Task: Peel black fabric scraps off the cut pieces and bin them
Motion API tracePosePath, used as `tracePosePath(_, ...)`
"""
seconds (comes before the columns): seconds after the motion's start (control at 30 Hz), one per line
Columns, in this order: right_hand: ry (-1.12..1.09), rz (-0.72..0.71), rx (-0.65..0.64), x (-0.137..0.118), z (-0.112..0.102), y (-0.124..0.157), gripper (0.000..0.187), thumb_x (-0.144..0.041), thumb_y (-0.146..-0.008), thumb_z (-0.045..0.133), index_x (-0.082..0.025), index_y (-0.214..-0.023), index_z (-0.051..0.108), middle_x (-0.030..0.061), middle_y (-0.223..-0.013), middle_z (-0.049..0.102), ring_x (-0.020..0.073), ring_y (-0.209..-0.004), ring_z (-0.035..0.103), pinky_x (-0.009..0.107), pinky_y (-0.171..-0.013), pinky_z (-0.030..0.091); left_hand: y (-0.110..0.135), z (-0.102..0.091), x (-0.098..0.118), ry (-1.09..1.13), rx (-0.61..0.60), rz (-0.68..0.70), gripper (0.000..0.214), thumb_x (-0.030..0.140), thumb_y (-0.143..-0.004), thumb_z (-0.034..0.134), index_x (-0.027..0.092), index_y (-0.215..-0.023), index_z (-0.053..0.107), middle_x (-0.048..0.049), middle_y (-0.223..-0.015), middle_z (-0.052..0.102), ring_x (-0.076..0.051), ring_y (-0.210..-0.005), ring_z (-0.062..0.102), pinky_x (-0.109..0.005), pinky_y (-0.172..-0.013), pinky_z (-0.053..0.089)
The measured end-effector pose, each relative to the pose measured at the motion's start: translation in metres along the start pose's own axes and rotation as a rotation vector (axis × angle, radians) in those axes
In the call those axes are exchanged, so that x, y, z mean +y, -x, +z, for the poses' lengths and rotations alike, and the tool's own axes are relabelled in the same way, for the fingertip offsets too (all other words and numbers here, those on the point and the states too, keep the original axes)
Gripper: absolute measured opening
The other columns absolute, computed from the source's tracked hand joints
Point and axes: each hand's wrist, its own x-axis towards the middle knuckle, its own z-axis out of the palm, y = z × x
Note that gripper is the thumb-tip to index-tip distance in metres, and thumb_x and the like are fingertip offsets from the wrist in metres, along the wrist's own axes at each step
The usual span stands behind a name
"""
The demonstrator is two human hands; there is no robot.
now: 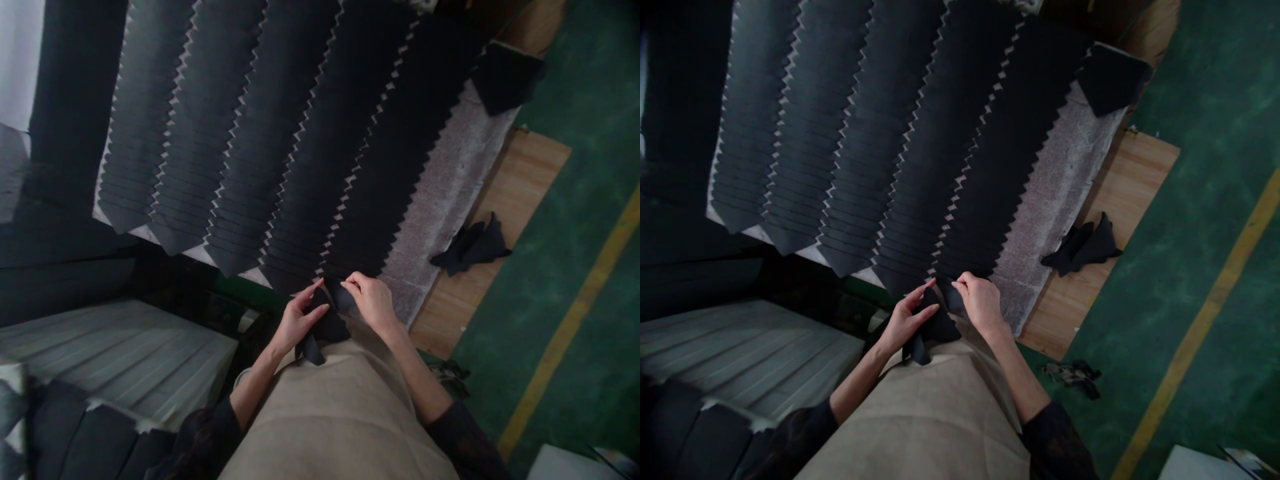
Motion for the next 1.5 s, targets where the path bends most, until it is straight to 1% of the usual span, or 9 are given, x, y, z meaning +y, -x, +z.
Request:
tracePosePath(0.17, -0.084, 0.023, 0.061, 0.016, 0.0, 0.006, 0.02, -0.042, -0.089, 0.061, -0.024, -0.079, 0.064, 0.0003, -0.071, 0.071, 0.0164, -0.067, 0.065, 0.025, -0.058, 0.035, 0.001, 0.002, 0.002, -0.011, 0.015, 0.006, 0.061, 0.035, -0.08, 0.071, 0.024, -0.137, 0.053, -0.0054, -0.135, 0.061, -0.026, -0.115, 0.062, -0.036, -0.098, 0.051)
tracePosePath(0.33, -0.206, 0.043, 0.089, 0.03, -0.002, 0.015, 0.023, -0.04, -0.091, 0.055, -0.023, -0.077, 0.064, 0.0014, -0.071, 0.07, 0.0153, -0.061, 0.063, 0.025, -0.058, 0.038, 0.0, 0.002, 0.003, -0.017, 0.03, -0.002, 0.061, 0.035, -0.078, 0.073, 0.024, -0.135, 0.055, -0.0055, -0.135, 0.061, -0.026, -0.11, 0.064, -0.035, -0.092, 0.055)
tracePosePath(0.5, -0.121, 0.058, 0.177, 0.029, 0.002, 0.021, 0.024, -0.04, -0.092, 0.055, -0.023, -0.077, 0.063, 0.0014, -0.073, 0.07, 0.0164, -0.066, 0.063, 0.026, -0.06, 0.036, -0.001, 0.002, 0.003, -0.028, 0.019, 0.003, 0.061, 0.035, -0.079, 0.072, 0.024, -0.136, 0.054, -0.0054, -0.134, 0.061, -0.026, -0.111, 0.063, -0.036, -0.093, 0.055)
tracePosePath(0.73, -0.039, 0.051, 0.208, 0.028, 0.007, 0.021, 0.022, -0.038, -0.093, 0.055, -0.023, -0.078, 0.061, 0.0, -0.075, 0.07, 0.0152, -0.067, 0.063, 0.026, -0.058, 0.031, -0.001, 0.002, 0.001, -0.02, 0.022, -0.024, 0.063, 0.036, -0.078, 0.073, 0.024, -0.137, 0.054, -0.0058, -0.137, 0.059, -0.026, -0.11, 0.064, -0.035, -0.089, 0.056)
tracePosePath(0.9, -0.005, 0.052, 0.23, 0.025, 0.007, 0.023, 0.025, -0.041, -0.095, 0.052, -0.022, -0.08, 0.06, 0.0007, -0.078, 0.069, 0.0144, -0.067, 0.062, 0.026, -0.057, 0.03, -0.002, 0.002, 0.001, 0.005, 0.037, -0.058, 0.065, 0.036, -0.077, 0.074, 0.023, -0.137, 0.054, -0.0064, -0.131, 0.064, -0.027, -0.111, 0.064, -0.037, -0.091, 0.056)
tracePosePath(1.1, 0.087, 0.11, 0.251, 0.025, 0.01, 0.025, 0.031, -0.047, -0.096, 0.048, -0.022, -0.081, 0.057, 0.0022, -0.075, 0.067, 0.0155, -0.064, 0.06, 0.028, -0.054, 0.025, -0.001, 0.004, 0.001, 0.018, 0.055, -0.096, 0.065, 0.036, -0.076, 0.075, 0.025, -0.136, 0.055, -0.0062, -0.118, 0.071, -0.027, -0.107, 0.067, -0.037, -0.089, 0.057)
tracePosePath(1.2, 0.137, 0.121, 0.284, 0.023, 0.01, 0.026, 0.035, -0.052, -0.095, 0.047, -0.021, -0.081, 0.056, 0.004, -0.074, 0.065, 0.0171, -0.067, 0.059, 0.029, -0.055, 0.026, 0.0, 0.005, 0.001, 0.035, 0.059, -0.095, 0.066, 0.036, -0.076, 0.075, 0.024, -0.137, 0.054, -0.0057, -0.117, 0.071, -0.026, -0.103, 0.068, -0.036, -0.086, 0.058)
tracePosePath(1.33, 0.189, 0.163, 0.34, 0.024, 0.008, 0.029, 0.034, -0.053, -0.094, 0.047, -0.021, -0.084, 0.055, 0.0065, -0.086, 0.063, 0.019, -0.075, 0.059, 0.029, -0.056, 0.03, -0.001, 0.006, 0.0, 0.039, 0.074, -0.077, 0.066, 0.037, -0.074, 0.076, 0.024, -0.135, 0.055, -0.0058, -0.117, 0.072, -0.025, -0.1, 0.069, -0.035, -0.084, 0.058)
tracePosePath(1.5, 0.076, 0.147, 0.379, 0.032, 0.004, 0.039, 0.027, -0.046, -0.095, 0.048, -0.021, -0.09, 0.055, 0.0066, -0.091, 0.062, 0.0189, -0.078, 0.059, 0.028, -0.061, 0.038, 0.0, 0.003, 0.002, 0.054, 0.032, -0.061, 0.065, 0.037, -0.076, 0.075, 0.021, -0.136, 0.054, -0.0067, -0.118, 0.07, -0.025, -0.1, 0.068, -0.033, -0.082, 0.058)
